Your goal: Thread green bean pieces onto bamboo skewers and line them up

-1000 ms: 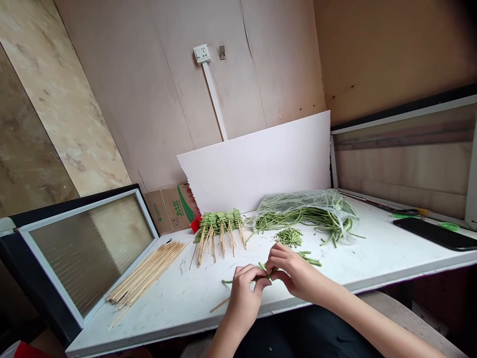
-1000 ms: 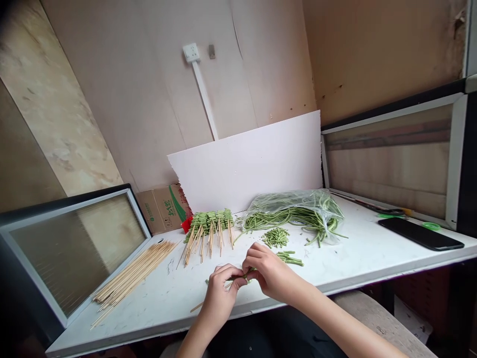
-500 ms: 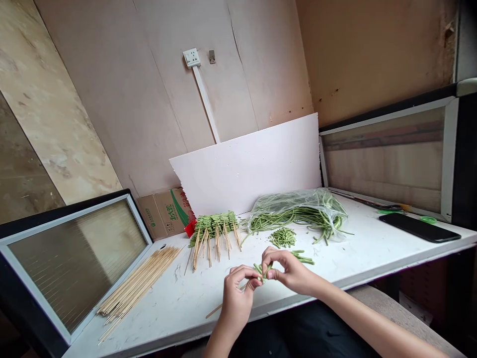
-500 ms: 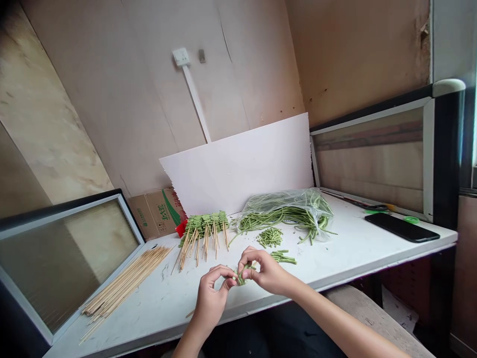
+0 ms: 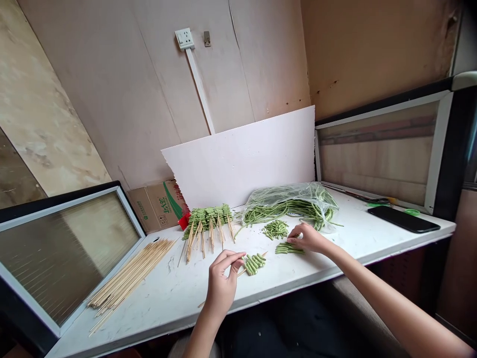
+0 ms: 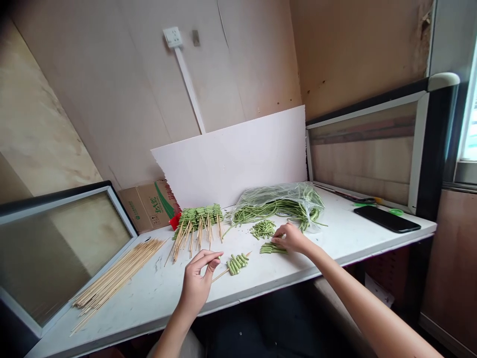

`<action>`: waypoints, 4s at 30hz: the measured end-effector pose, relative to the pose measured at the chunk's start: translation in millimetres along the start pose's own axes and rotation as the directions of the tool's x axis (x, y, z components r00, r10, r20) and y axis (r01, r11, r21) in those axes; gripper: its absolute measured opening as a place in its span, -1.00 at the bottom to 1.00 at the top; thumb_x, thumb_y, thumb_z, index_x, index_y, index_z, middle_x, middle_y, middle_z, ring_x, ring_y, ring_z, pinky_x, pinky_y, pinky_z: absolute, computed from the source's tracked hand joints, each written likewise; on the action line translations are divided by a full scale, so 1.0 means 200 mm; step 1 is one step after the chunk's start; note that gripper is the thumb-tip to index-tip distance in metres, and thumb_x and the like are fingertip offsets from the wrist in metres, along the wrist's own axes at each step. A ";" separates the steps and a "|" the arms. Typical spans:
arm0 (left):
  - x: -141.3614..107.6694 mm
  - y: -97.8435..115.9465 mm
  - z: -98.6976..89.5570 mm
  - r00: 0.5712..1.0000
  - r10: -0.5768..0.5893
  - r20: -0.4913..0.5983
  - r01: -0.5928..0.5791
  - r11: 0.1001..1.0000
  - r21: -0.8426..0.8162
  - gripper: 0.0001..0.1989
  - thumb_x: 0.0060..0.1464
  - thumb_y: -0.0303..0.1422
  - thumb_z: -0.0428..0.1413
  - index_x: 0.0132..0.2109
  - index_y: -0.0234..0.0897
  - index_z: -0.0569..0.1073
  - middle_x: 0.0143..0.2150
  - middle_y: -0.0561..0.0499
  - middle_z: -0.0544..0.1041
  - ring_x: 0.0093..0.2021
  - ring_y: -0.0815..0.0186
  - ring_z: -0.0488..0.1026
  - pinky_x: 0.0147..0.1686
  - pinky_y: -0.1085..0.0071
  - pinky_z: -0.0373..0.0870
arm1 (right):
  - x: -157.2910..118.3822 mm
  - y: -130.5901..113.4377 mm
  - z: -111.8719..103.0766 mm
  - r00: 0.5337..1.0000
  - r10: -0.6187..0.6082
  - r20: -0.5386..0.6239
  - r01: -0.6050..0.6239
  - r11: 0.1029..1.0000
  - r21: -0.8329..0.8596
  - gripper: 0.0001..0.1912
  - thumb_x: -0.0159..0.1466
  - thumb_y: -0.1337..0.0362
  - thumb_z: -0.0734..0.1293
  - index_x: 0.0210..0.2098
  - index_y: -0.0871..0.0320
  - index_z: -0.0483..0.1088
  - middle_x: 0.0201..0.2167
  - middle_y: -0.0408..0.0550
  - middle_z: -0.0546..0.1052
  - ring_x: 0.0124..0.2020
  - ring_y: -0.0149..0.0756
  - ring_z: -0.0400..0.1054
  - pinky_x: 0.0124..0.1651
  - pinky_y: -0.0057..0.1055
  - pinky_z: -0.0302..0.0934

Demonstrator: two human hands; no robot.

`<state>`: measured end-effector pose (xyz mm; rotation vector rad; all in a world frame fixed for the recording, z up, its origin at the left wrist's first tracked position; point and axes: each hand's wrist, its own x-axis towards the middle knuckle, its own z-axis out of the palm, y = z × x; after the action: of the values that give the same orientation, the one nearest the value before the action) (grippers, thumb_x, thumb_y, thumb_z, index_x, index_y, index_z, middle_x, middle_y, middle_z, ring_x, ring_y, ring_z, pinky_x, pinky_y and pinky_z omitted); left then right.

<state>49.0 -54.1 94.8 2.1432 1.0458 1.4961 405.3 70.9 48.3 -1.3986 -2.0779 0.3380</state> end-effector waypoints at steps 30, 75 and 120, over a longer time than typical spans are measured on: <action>0.00 0.03 0.01 0.992 -0.101 0.079 0.102 0.995 -0.009 -0.86 0.25 -0.32 0.28 -0.07 -0.23 0.65 -0.15 -0.08 0.67 -0.16 0.23 0.62 -0.11 0.32 0.59 | -0.20 -0.85 -0.01 0.805 -0.559 -0.197 0.592 0.770 0.237 -0.74 0.49 0.10 0.32 -0.09 0.08 0.61 -0.28 0.07 0.60 -0.19 -0.14 0.39 -0.09 -0.20 0.31; -0.01 0.08 -0.01 0.960 -0.191 0.203 0.230 0.956 -0.185 -0.72 0.25 -0.16 0.28 -0.13 -0.30 0.68 -0.23 -0.11 0.64 -0.37 0.33 0.51 -0.31 0.39 0.53 | 0.00 -0.03 -0.03 0.999 -0.048 0.010 0.049 0.998 -0.035 -0.47 0.28 -0.21 0.37 -0.26 0.15 0.69 -0.27 0.14 0.67 -0.19 0.00 0.47 -0.15 -0.22 0.29; 0.01 0.05 0.00 0.945 -0.278 0.173 0.302 0.944 -0.136 -0.69 0.24 -0.12 0.27 -0.09 -0.29 0.66 -0.22 -0.11 0.68 -0.34 0.27 0.56 -0.25 0.35 0.52 | -0.27 -0.91 -0.14 0.771 -0.627 -0.112 0.621 0.779 -0.086 -0.85 0.45 0.24 0.36 -0.10 0.10 0.58 -0.28 0.05 0.59 -0.17 -0.11 0.38 -0.10 -0.18 0.31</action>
<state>53.6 -59.9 103.1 1.8639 1.0917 1.2163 299.5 -55.4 147.2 -0.6459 -2.2975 -0.0846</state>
